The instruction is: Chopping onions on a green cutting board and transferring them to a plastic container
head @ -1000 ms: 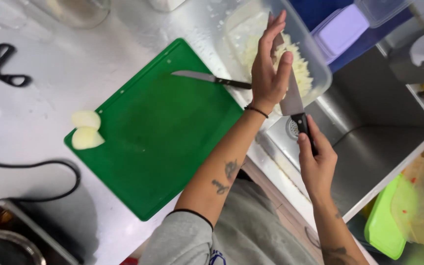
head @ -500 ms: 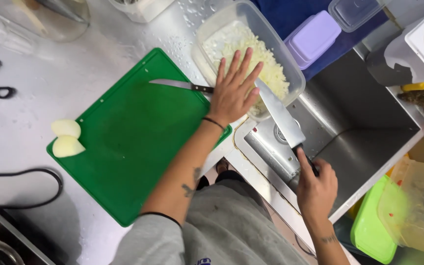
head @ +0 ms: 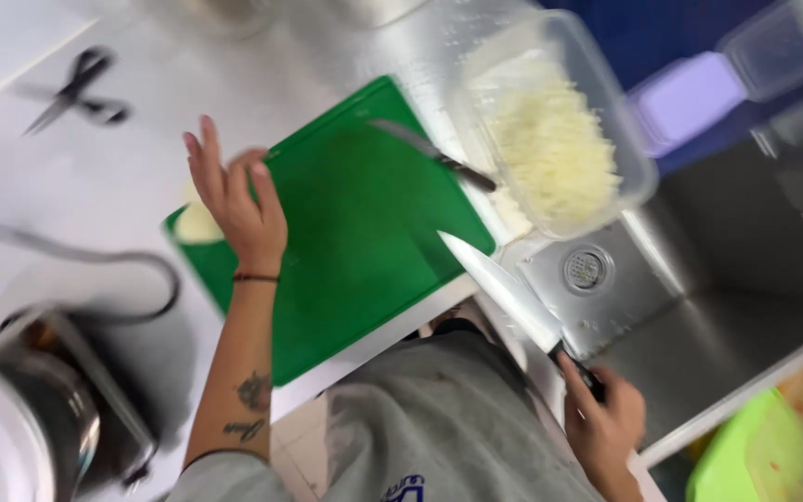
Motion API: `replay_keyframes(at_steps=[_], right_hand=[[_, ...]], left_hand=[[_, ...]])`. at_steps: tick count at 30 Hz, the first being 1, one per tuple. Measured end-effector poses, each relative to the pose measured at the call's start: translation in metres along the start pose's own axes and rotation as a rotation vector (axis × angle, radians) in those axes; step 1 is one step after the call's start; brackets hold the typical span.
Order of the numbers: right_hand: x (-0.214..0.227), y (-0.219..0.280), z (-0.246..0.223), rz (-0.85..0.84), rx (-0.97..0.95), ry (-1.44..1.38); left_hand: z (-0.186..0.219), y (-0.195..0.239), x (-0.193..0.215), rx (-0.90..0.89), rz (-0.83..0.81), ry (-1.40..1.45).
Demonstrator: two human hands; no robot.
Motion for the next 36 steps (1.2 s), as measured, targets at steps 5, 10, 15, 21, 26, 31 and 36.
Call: replay_keyframes(at_steps=[5,10,15,21,26,31,36], right_hand=[[-0.053,-0.116,-0.124,0.03,0.259,-0.134],[-0.077,-0.148,-0.146,-0.009,0.264,-0.269],[-0.145,-0.129,0.059,0.211,-0.946,-1.035],[-0.164,-0.171,0.09,0.242,-0.985,-1.077],[-0.033,-0.142,0.024,0.386,-0.929,-0.901],[0.02,-0.153,0.003,0.345,-0.919,-0.857],[-0.041,-0.156,0.031,0.311,-1.126,-1.152]], left_hand=[[-0.106,0.022,0.069,0.29,0.17,-0.094],[-0.102,0.035,0.058,0.178,-0.094,-0.398],[-0.108,0.036,0.023,0.137,-0.116,-0.531],[-0.115,0.031,0.013,0.051,-0.188,-0.624],[-0.117,0.027,0.014,0.071,-0.242,-0.607],[-0.106,0.003,0.029,0.414,-0.313,-0.363],[-0.112,0.04,0.042,1.067,-0.074,0.556]])
Point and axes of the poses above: each hand's wrist, its own y-axis away from the middle knuckle, its own x-axis out of the back of the hand, z = x × y, the point moved 8 cm from there along -y, towards the middle knuckle, and after that the axes turned 1 degree about -x, right-handed, at the moved point
